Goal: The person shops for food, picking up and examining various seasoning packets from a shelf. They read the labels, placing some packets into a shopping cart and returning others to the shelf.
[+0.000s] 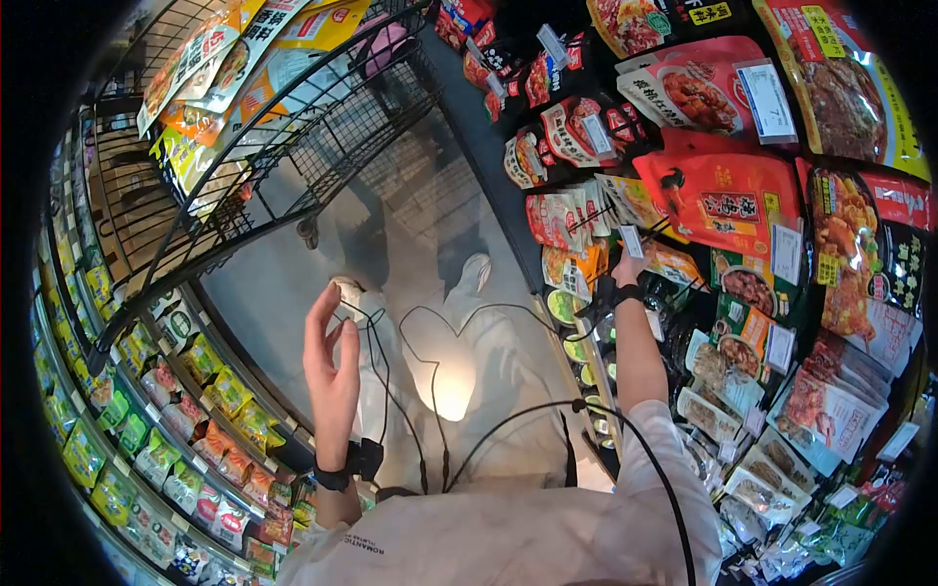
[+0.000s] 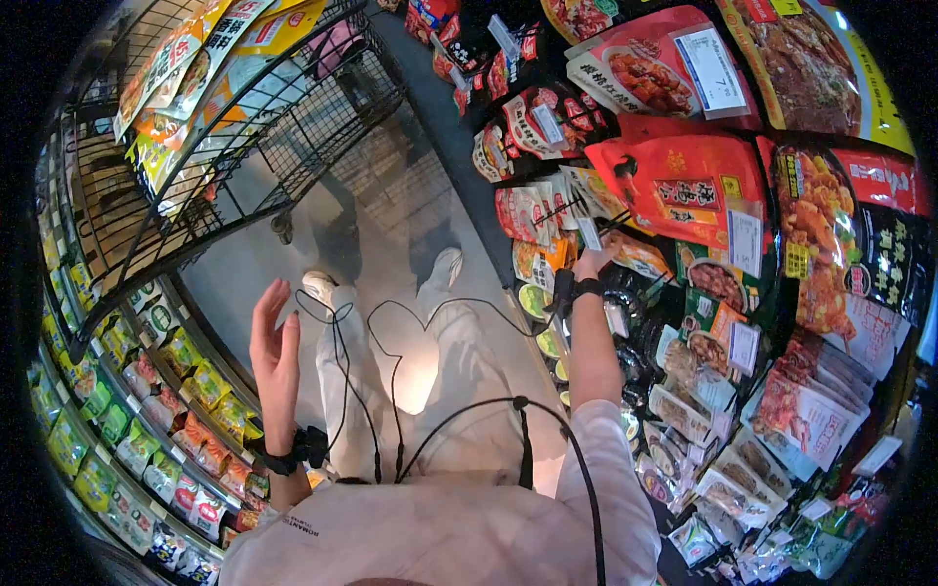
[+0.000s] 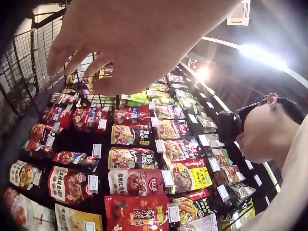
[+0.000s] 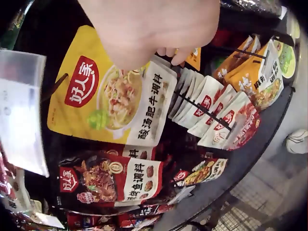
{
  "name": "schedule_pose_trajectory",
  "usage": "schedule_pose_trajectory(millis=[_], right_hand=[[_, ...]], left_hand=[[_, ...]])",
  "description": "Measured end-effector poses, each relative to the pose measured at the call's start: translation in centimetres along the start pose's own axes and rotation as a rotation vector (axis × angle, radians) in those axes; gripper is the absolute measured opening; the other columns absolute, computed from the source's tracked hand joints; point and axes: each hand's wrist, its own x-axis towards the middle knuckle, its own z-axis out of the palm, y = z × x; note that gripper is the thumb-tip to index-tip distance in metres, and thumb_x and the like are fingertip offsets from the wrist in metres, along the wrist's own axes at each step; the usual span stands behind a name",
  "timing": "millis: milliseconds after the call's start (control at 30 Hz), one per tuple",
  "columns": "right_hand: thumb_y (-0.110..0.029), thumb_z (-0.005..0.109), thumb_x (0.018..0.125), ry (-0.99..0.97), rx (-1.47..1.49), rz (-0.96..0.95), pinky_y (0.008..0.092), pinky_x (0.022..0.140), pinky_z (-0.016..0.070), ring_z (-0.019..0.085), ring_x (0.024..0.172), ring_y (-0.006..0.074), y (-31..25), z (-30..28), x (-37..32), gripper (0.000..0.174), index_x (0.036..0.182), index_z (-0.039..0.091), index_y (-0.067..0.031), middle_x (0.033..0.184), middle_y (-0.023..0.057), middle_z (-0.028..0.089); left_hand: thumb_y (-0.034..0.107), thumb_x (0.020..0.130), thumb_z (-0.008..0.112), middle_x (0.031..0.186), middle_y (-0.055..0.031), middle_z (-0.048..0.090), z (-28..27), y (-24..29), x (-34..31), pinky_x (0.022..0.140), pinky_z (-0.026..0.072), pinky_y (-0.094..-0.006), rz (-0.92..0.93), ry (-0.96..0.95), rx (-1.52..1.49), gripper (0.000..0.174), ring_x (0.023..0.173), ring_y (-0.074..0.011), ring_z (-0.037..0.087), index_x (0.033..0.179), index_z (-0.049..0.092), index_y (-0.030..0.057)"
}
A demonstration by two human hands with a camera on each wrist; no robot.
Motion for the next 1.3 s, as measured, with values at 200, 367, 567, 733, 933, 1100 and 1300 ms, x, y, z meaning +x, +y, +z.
schedule_pose_trajectory(millis=[200,367,567,733,933,1100,1300], right_hand=[[-0.017,0.058,0.097,-0.448,0.187,0.399,0.0352,0.096,0.0516,0.064,0.102,0.0216,-10.1,4.4,-12.9,0.028,0.119,0.057,0.0003,0.114,0.0102,0.064],[-0.024,0.051,0.102,-0.920,-0.050,0.358,0.0326,0.089,0.0534,0.067,0.098,0.0211,-19.3,7.9,-23.9,0.028,0.119,0.059,-0.0033,0.106,0.0104,0.069],[-0.033,0.051,0.104,-1.151,-0.134,0.170,0.0293,0.084,0.0540,0.069,0.094,0.0189,-32.2,14.7,-34.8,0.035,0.119,0.060,-0.0025,0.101,0.0098,0.070],[-0.029,0.049,0.105,-1.297,-0.140,0.014,0.0305,0.085,0.0538,0.068,0.094,0.0184,-42.1,18.9,-43.8,0.034,0.118,0.060,-0.0006,0.101,0.0092,0.070],[-0.023,0.048,0.105,-1.511,-0.180,-0.103,0.0306,0.087,0.0534,0.067,0.094,0.0179,-49.2,25.0,-52.5,0.029,0.118,0.061,0.0006,0.101,0.0100,0.070],[-0.019,0.047,0.105,-1.664,-0.271,-0.187,0.0300,0.088,0.0526,0.068,0.097,0.0187,-53.4,29.2,-57.0,0.028,0.119,0.061,0.0015,0.102,0.0112,0.070],[-0.021,0.049,0.105,-1.802,-0.271,-0.243,0.0293,0.086,0.0521,0.067,0.094,0.0177,-54.4,37.2,-56.5,0.030,0.117,0.061,0.0026,0.099,0.0100,0.070]], left_hand=[[0.005,0.100,0.051,0.129,-0.0136,0.061,-6.5,8.2,-1.3,0.106,0.0400,-0.0332,0.135,-0.006,-0.067,0.035,0.123,-0.0209,0.056,0.135,0.051,-0.0022],[0.002,0.098,0.050,0.119,-0.0142,0.065,-15.3,17.5,-5.8,0.103,0.0424,-0.0342,0.405,0.089,-0.037,0.031,0.116,-0.0209,0.060,0.128,0.056,-0.0033],[-0.005,0.086,0.056,0.104,-0.0164,0.070,-26.4,23.2,-11.1,0.083,0.0522,-0.0346,0.825,0.181,-0.123,0.027,0.092,-0.0242,0.066,0.110,0.065,-0.0065],[0.001,0.080,0.056,0.092,-0.0238,0.068,-32.9,27.3,-13.8,0.077,0.0548,-0.0391,1.156,0.092,-0.198,0.031,0.081,-0.0301,0.068,0.107,0.062,-0.0128],[0.002,0.077,0.062,0.086,-0.0181,0.069,-35.0,29.8,-14.3,0.068,0.0557,-0.0366,1.256,0.242,-0.357,0.023,0.074,-0.0274,0.069,0.096,0.069,-0.0093],[0.002,0.076,0.065,0.087,-0.0160,0.070,-35.1,30.9,-12.4,0.066,0.0554,-0.0348,1.255,0.330,-0.352,0.023,0.075,-0.0262,0.069,0.096,0.070,-0.0080],[0.002,0.074,0.069,0.088,-0.0134,0.070,-33.0,33.1,-9.3,0.064,0.0551,-0.0327,1.247,0.405,-0.246,0.024,0.075,-0.0247,0.069,0.096,0.071,-0.0063]])
